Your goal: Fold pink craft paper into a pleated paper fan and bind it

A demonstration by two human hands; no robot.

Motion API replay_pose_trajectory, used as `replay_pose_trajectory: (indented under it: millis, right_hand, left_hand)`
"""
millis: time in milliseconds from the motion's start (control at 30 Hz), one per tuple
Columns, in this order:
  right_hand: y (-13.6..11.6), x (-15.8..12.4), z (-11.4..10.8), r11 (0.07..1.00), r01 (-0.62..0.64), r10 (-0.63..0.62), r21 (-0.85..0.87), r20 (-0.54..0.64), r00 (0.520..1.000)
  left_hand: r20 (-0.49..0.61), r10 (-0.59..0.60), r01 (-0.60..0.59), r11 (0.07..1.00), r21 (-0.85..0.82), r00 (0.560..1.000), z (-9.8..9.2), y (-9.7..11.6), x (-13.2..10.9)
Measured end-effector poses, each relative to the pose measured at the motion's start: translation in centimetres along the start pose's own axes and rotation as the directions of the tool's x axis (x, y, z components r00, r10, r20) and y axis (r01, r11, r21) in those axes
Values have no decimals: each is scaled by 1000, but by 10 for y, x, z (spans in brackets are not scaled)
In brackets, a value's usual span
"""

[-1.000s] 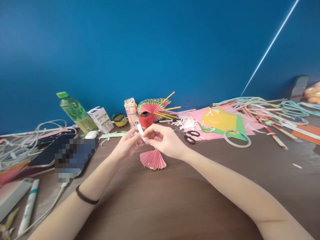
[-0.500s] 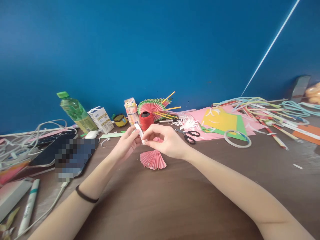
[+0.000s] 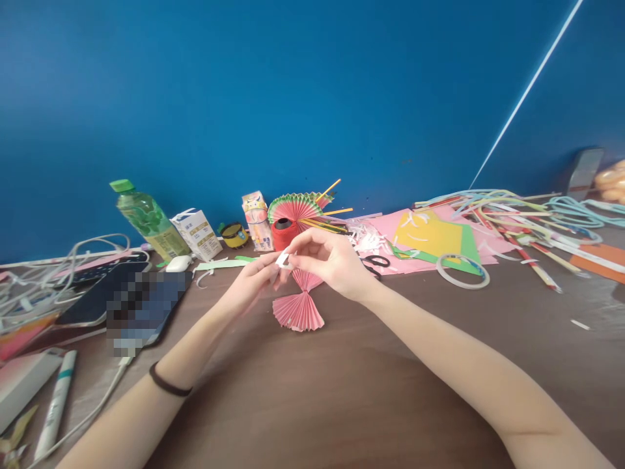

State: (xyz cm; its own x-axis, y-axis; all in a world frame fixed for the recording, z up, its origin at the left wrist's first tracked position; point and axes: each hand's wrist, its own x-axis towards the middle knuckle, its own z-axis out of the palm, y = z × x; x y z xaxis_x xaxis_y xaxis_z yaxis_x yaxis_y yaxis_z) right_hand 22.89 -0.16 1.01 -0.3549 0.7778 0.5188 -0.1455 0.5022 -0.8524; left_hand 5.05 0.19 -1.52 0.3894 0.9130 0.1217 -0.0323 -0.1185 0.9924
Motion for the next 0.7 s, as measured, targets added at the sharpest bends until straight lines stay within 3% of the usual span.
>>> replay_pose_trajectory:
  millis: [167, 333, 533, 700]
  right_hand:
    - [-1, 5, -7, 937, -102, 139, 334, -89, 986]
    - [-3, 10, -9, 833, -173, 279, 526, -128, 952]
    - [-6, 7, -5, 778, -138, 191, 613, -22, 981]
    - [-6, 3, -6, 757, -179, 152, 629, 97, 984]
  left_hand:
    - [116, -94, 113, 979, -169, 989, 0, 7, -2]
    - [232, -127, 192, 940, -283, 965, 6, 12, -4]
    - [338, -108, 253, 872, -420, 935, 11, 10, -4]
    - [385, -96, 259, 881, -396, 918, 7, 9, -6]
